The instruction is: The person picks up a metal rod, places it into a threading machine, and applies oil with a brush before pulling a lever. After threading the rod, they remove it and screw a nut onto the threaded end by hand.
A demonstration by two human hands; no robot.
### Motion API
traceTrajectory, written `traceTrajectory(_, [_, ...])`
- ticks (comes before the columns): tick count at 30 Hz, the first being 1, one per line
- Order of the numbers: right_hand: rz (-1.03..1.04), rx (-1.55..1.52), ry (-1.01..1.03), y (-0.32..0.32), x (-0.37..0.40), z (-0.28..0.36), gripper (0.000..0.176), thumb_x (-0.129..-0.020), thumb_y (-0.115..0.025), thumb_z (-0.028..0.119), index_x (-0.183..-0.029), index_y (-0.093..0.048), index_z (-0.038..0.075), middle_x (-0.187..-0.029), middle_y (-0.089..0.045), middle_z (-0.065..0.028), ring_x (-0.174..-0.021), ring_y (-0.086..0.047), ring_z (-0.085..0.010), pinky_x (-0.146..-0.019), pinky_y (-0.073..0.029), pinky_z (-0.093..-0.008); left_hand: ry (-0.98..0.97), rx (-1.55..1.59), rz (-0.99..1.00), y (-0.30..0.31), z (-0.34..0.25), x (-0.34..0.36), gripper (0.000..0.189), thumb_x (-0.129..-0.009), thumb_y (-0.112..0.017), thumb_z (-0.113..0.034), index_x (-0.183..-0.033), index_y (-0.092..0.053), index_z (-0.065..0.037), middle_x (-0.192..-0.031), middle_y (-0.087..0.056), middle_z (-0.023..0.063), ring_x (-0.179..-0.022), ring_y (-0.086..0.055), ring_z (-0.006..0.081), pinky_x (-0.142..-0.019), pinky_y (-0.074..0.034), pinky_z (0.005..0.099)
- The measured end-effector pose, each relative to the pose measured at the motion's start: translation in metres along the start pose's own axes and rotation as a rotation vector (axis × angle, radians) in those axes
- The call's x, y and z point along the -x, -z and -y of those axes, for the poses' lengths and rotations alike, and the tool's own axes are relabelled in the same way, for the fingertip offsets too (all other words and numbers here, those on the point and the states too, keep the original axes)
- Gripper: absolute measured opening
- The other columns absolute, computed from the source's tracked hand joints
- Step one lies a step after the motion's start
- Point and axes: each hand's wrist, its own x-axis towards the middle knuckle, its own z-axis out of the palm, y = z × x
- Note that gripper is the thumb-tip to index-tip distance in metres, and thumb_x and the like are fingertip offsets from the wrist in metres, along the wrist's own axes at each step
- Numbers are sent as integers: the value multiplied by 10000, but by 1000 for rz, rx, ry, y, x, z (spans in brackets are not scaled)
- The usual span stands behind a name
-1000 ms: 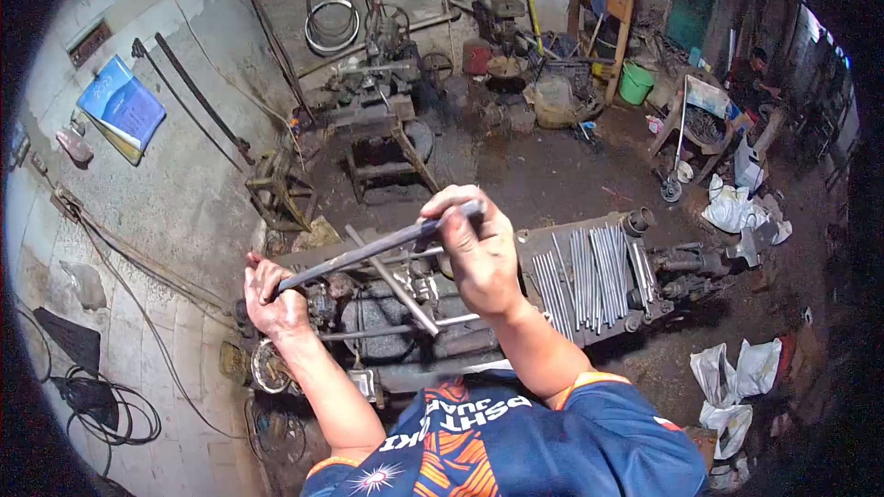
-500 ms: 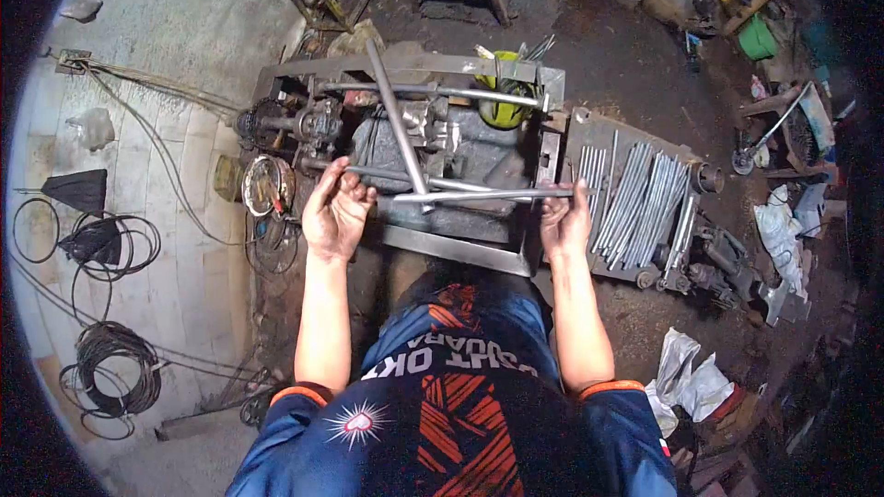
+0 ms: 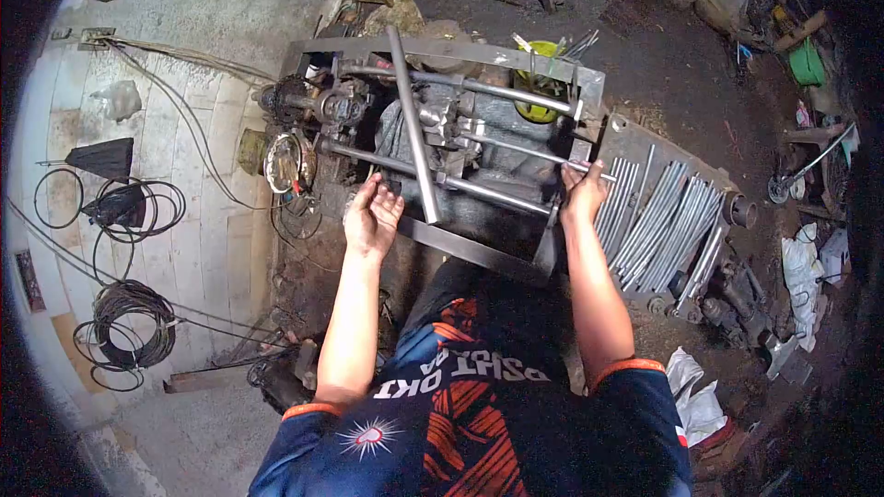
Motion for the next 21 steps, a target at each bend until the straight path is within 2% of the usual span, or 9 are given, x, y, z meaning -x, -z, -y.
traceTrajectory(5, [15, 42, 13, -25, 10, 5, 426, -952, -510, 369, -970, -519, -57, -907, -592, -158, -751, -666, -271, -681, -567, -337, -16, -174, 49, 12, -13, -46, 158, -916, -527, -149, -1045, -571, -70, -781, -599, 18, -728, -603, 168, -736, -527, 349])
traceTrajectory(7, [191, 49, -169, -32, 2, 4, 381, -953, -522, 330, -989, -530, -49, -925, -599, -160, -818, -665, -280, -730, -563, -337, -67, -344, 27, 0, -19, -59, 167, -926, -504, -98, -1080, -533, -38, -821, -596, 55, -722, -615, 157, -700, -534, 294])
traceTrajectory(10, [185, -18, -332, -48, -12, -21, 297, -953, -529, 285, -963, -547, -12, -953, -617, -130, -940, -646, -281, -787, -552, -346, -455, -1068, 202, -4, -18, -98, 186, -942, -459, -48, -1098, -550, -3, -831, -599, 75, -761, -605, 136, -681, -511, 291])
traceTrajectory(11, [146, -56, -382, -53, -16, -33, 288, -949, -537, 289, -954, -551, 1, -960, -619, -119, -935, -648, -276, -786, -552, -344, -624, -1445, 208, -2, -18, -108, 192, -923, -448, -31, -1072, -565, 0, -868, -638, 163, -786, -649, 246, -724, -519, 335])
traceTrajectory(13, [46, 1, -401, -67, -9, -56, 247, -949, -537, 280, -971, -559, 35, -992, -612, -98, -909, -650, -260, -758, -551, -327, -1001, -1735, 414, 12, -14, -146, 231, -889, -453, -15, -1081, -582, -19, -915, -632, 223, -860, -627, 360, -778, -496, 422])
traceTrajectory(14, [28, -14, -403, -73, -4, -66, 237, -949, -537, 270, -978, -560, 36, -984, -612, -91, -898, -649, -257, -753, -552, -332, -949, -1710, 473, 21, -9, -163, 270, -875, -472, -58, -1121, -579, -32, -951, -619, 250, -913, -582, 426, -821, -472, 465])
traceTrajectory(15, [12, -32, -403, -79, -1, -75, 227, -949, -538, 260, -984, -561, 37, -977, -611, -83, -886, -648, -253, -747, -553, -337, -556, -1863, 386, 13, -10, -164, 281, -883, -494, -119, -1141, -570, -38, -939, -628, 242, -903, -589, 426, -815, -472, 471])
traceTrajectory(18, [29, -63, -400, -100, 18, -91, 164, -959, -511, 245, -917, -581, 104, -899, -624, -51, -850, -631, -199, -738, -538, -300, -692, -1806, 347, 30, 11, -190, 318, -876, -534, -175, -1159, -552, -32, -905, -636, 239, -857, -599, 439, -772, -480, 485])
traceTrajectory(21, [18, 22, -384, -114, 29, -95, 173, -941, -542, 183, -987, -550, 17, -956, -599, -108, -865, -642, -262, -735, -584, -348, -470, -1738, 387, 29, 14, -204, 339, -863, -573, -214, -1151, -542, -39, -873, -646, 224, -840, -609, 436, -736, -484, 498])
